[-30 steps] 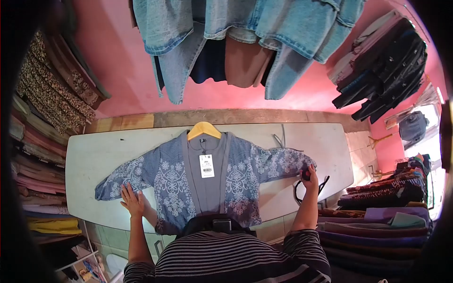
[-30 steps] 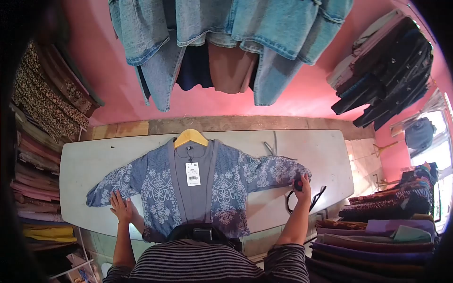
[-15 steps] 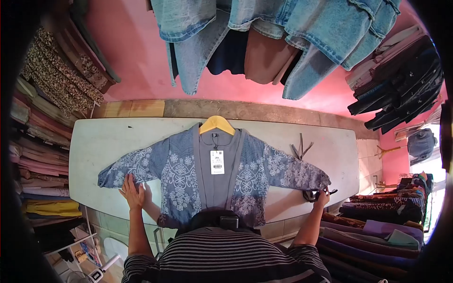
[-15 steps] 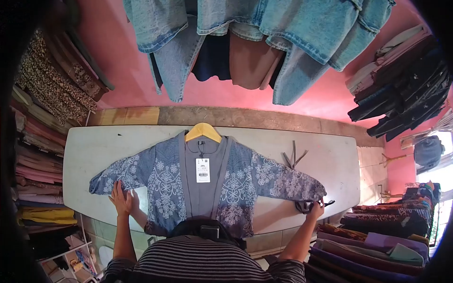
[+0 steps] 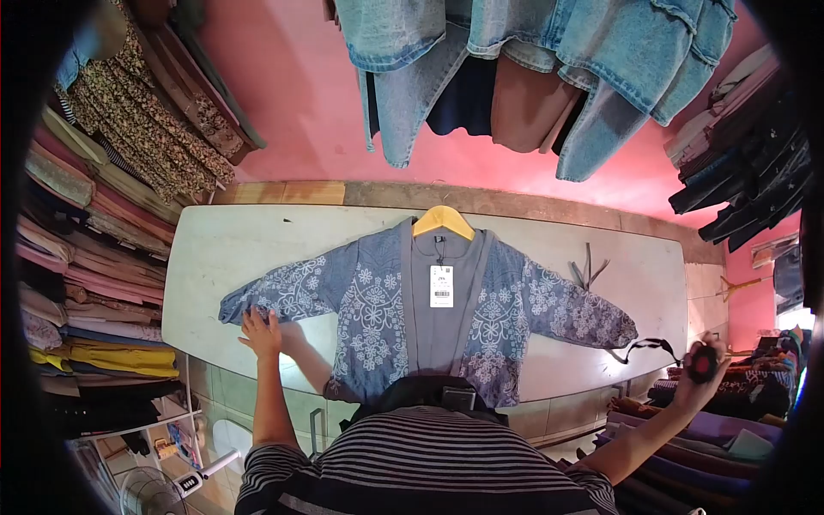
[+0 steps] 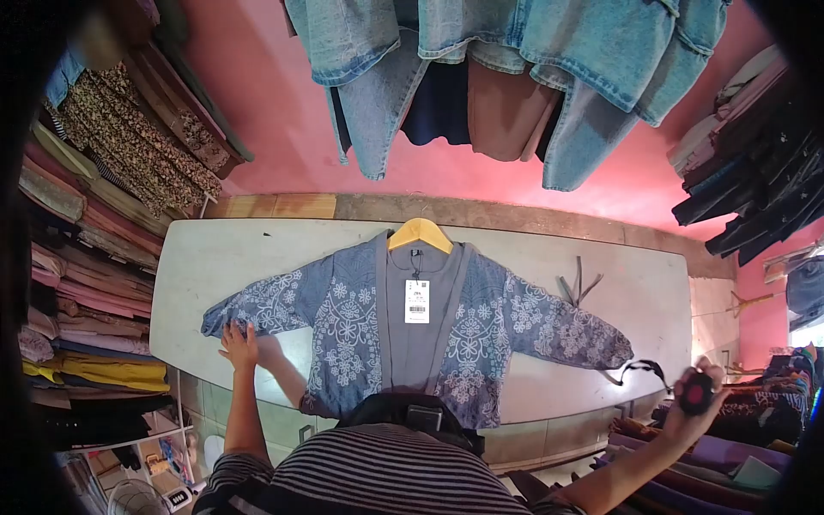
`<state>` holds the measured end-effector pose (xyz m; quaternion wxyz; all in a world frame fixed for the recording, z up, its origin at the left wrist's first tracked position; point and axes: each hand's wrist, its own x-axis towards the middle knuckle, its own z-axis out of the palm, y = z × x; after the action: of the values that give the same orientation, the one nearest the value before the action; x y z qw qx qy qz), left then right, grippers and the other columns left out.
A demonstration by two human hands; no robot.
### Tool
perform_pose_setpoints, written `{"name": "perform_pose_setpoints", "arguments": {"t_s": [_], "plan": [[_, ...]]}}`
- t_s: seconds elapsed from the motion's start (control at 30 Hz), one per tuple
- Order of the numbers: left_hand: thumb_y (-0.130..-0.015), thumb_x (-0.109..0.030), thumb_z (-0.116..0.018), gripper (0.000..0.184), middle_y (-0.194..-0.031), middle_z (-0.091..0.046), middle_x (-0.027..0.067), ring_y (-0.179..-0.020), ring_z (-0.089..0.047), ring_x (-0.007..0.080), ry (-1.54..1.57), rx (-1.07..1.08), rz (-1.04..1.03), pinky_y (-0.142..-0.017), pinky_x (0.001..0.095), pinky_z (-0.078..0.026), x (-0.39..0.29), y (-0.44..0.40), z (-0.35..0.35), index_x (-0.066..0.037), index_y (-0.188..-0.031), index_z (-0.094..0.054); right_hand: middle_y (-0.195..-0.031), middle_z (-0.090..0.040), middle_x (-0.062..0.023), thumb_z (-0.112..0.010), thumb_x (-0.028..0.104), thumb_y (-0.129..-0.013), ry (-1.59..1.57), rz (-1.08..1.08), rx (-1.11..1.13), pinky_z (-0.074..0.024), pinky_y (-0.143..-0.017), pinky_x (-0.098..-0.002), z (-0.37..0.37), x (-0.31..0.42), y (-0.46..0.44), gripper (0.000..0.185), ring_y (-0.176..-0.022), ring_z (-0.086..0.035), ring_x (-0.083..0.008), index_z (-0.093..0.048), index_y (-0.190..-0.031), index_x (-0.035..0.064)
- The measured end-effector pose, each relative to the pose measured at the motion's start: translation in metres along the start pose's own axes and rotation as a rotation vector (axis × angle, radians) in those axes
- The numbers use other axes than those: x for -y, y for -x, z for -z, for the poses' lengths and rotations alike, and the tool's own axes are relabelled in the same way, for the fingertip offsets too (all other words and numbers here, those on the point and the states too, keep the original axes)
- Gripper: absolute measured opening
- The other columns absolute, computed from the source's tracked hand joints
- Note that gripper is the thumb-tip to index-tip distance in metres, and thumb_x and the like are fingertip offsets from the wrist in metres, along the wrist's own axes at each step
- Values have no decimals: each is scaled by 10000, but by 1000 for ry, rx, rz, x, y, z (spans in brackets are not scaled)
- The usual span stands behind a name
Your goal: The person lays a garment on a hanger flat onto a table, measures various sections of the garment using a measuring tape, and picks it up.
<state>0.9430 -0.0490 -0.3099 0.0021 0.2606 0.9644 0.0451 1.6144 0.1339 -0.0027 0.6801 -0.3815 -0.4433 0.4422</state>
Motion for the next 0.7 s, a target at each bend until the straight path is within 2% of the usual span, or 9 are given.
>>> {"name": "perform_pose_setpoints", "arguments": {"t_s": [0.07,0.1,0.13,0.17,0.23,0.3,0.5,0.63,0.7], "plan": [[-804,-461,-484,596,-1344,-289,169,-1222,-272,363,102,-33,-47,-935,652,-136,-19,5,3,-91,-1260,-384,-843,-464,-51,-470,442,-831,235,-141,192,-369,-523,-208,-40,-19,8,388,-650,-458,-131,-488,-916,64],[-804,-461,-484,596,-1344,-289,169,-1222,-272,363,110,-33,-51,-935,652,-136,-32,10,2,-91,-1260,-384,-793,-448,-33,-508,374,-786,228,-287,75,-377,-532,-217,-53,-49,21,347,-632,-455,-131,-490,-933,61],[-797,-451,-495,592,-1345,-287,170,-1223,-263,372,145,-88,-158,-942,646,-124,-43,16,0,-90,-1254,-389,-807,-447,-34,-553,252,-739,117,-441,477,-405,-564,-242,-83,-68,21,296,-636,-461,-143,-484,-949,55],[-791,-441,-507,588,-1345,-286,171,-1224,-253,380,181,-145,-265,-948,641,-112,-57,22,-1,-89,-1248,-393,-846,-441,-37,-578,114,-694,331,-514,550,-424,-633,-269,-92,-105,27,303,-695,-462,-151,-466,-970,58],[-769,-379,-559,555,-1330,-301,178,-1198,-277,392,248,-201,-314,-953,611,-141,-87,35,8,-79,-1216,-423,-881,-484,-42,-575,51,-776,459,-451,787,-438,-661,-279,-123,-167,53,289,-788,-483,-137,-415,-1016,73],[-758,-275,-592,474,-1285,-355,189,-1150,-328,382,470,-245,-483,-959,549,-190,-111,47,14,-70,-1168,-471,-877,-493,-56,-615,149,-777,629,-229,864,-438,-697,-302,-146,-214,76,337,-811,-502,-164,-396,-1019,65],[-773,-149,-621,209,-890,-612,93,-809,-573,190,1135,596,-726,-741,285,-441,-198,109,75,-67,-965,-620,-824,-535,-193,-677,408,-713,757,-246,1000,-449,-686,-377,-194,-238,105,573,-764,-566,-332,-376,-1005,17],[-831,-158,-587,229,-836,-626,25,-732,-539,55,1183,1157,-465,-653,194,-435,-218,136,64,-3,-997,-617,-742,-553,-212,-631,466,-729,794,-172,1154,-456,-625,-418,-205,-257,116,586,-733,-579,-389,-365,-979,8],[-821,-132,-597,211,-817,-629,29,-723,-549,58,1207,1142,-390,-652,185,-440,-221,136,49,22,-962,-621,-706,-557,-220,-598,480,-750,899,-192,1221,-454,-613,-432,-209,-260,115,575,-709,-580,-394,-370,-979,4]]}}
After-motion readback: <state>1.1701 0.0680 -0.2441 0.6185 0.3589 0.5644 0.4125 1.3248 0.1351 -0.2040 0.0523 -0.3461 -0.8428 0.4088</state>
